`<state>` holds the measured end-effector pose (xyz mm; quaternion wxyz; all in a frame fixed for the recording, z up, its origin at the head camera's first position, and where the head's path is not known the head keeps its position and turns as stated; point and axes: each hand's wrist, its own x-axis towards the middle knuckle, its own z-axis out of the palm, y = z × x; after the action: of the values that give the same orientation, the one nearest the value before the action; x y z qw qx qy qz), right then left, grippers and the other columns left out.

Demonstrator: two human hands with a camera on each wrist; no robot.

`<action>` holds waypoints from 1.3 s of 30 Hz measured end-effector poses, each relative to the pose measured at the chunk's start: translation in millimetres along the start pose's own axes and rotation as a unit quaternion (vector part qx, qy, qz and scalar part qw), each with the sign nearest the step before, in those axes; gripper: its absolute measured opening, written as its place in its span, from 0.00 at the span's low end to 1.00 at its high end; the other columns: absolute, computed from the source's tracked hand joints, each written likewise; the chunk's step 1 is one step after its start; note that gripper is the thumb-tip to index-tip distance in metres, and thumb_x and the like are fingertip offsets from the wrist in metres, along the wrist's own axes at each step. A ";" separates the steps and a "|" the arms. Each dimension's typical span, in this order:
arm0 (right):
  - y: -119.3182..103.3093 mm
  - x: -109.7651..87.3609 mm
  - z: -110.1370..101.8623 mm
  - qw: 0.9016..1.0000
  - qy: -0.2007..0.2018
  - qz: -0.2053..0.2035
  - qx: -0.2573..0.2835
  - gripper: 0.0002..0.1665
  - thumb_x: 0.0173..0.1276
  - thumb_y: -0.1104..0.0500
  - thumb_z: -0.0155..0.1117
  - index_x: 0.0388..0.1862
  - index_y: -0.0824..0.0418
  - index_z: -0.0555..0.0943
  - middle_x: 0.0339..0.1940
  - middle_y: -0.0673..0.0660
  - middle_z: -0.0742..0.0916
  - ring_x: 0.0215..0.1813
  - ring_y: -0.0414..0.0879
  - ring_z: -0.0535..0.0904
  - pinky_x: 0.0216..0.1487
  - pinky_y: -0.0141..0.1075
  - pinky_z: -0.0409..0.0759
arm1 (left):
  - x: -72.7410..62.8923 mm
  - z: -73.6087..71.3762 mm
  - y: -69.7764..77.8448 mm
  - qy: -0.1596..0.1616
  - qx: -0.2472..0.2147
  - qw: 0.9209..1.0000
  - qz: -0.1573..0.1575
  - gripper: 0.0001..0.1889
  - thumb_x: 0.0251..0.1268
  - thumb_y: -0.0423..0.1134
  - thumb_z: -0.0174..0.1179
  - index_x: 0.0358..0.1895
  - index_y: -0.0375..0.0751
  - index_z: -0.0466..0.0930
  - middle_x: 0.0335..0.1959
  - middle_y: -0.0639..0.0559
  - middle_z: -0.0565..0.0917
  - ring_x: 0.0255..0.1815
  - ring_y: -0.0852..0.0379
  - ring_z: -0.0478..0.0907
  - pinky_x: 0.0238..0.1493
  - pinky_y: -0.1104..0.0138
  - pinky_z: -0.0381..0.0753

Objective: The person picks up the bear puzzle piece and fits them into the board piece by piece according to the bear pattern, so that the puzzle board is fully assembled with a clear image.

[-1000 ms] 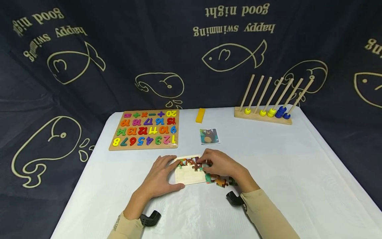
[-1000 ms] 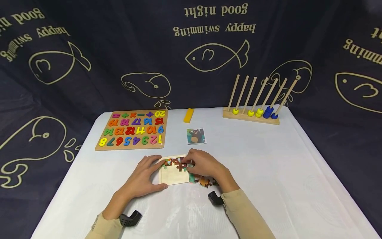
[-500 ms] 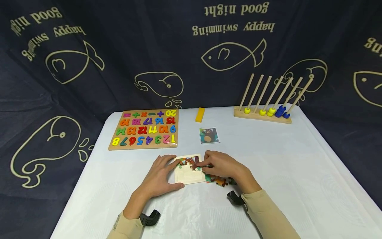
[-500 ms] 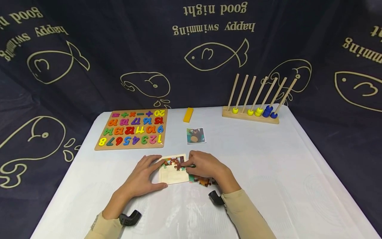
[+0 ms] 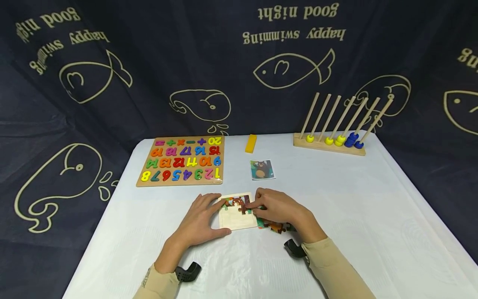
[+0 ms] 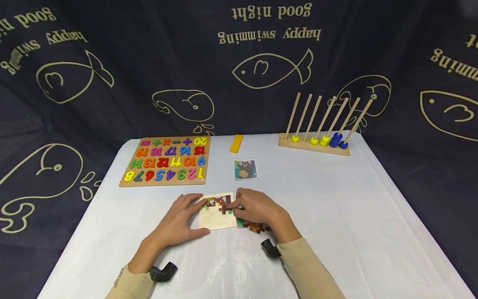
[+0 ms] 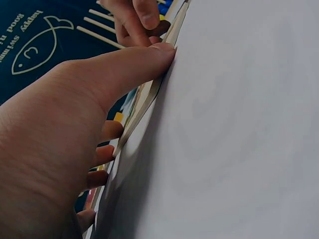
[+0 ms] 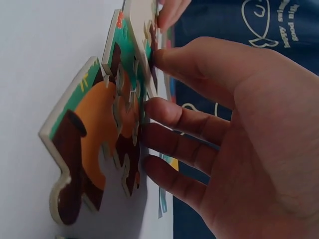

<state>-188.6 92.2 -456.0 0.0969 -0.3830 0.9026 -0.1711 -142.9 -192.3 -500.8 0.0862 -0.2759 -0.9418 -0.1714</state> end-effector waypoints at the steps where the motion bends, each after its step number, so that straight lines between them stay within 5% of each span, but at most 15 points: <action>1: -0.4 0.0 -0.1 1.000 0.002 -0.002 -0.003 0.19 0.67 0.51 0.59 0.57 0.42 0.82 0.34 0.44 0.77 0.26 0.38 0.68 0.24 0.31 0.71 | 0.1 0.0 -0.1 0.000 0.000 1.000 0.002 0.48 0.46 0.75 0.60 0.67 0.47 0.72 0.66 0.50 0.68 0.68 0.52 0.60 0.71 0.48 0.50; 13: -0.3 -1.4 -0.5 1.000 0.000 0.012 0.003 0.20 0.67 0.50 0.60 0.58 0.43 0.81 0.35 0.43 0.76 0.26 0.37 0.69 0.24 0.31 0.72 | 0.3 1.7 0.3 0.008 0.000 1.000 0.006 0.47 0.46 0.74 0.60 0.68 0.49 0.71 0.68 0.49 0.66 0.69 0.48 0.59 0.70 0.45 0.51; 23: 1.7 -2.9 0.3 0.999 0.001 0.019 0.026 0.19 0.68 0.49 0.60 0.58 0.43 0.82 0.36 0.43 0.76 0.28 0.36 0.70 0.26 0.32 0.73 | 1.0 6.5 12.9 -0.028 0.012 0.999 0.040 0.32 0.61 0.67 0.53 0.69 0.71 0.65 0.76 0.50 0.54 0.75 0.42 0.48 0.66 0.34 0.46; 31: 10.0 -13.0 -1.8 0.999 -0.005 0.031 0.023 0.20 0.69 0.47 0.59 0.58 0.45 0.82 0.34 0.40 0.75 0.26 0.35 0.69 0.24 0.31 0.72 | 6.9 17.5 21.9 -0.053 0.017 0.998 0.037 0.31 0.64 0.69 0.45 0.71 0.74 0.61 0.77 0.49 0.51 0.76 0.43 0.44 0.67 0.35 0.41; 39: 3.5 -2.2 2.8 0.999 0.001 0.016 0.032 0.18 0.70 0.50 0.59 0.56 0.48 0.83 0.36 0.42 0.76 0.26 0.36 0.69 0.24 0.32 0.72 | 0.7 7.7 15.3 -0.045 0.041 0.998 0.031 0.29 0.64 0.69 0.47 0.69 0.74 0.65 0.76 0.49 0.54 0.75 0.43 0.47 0.67 0.35 0.44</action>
<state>-188.6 95.4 -459.9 0.1115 -0.3647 0.9028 -0.1988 -135.5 -177.0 -503.5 0.0607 -0.3084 -0.9420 -0.1174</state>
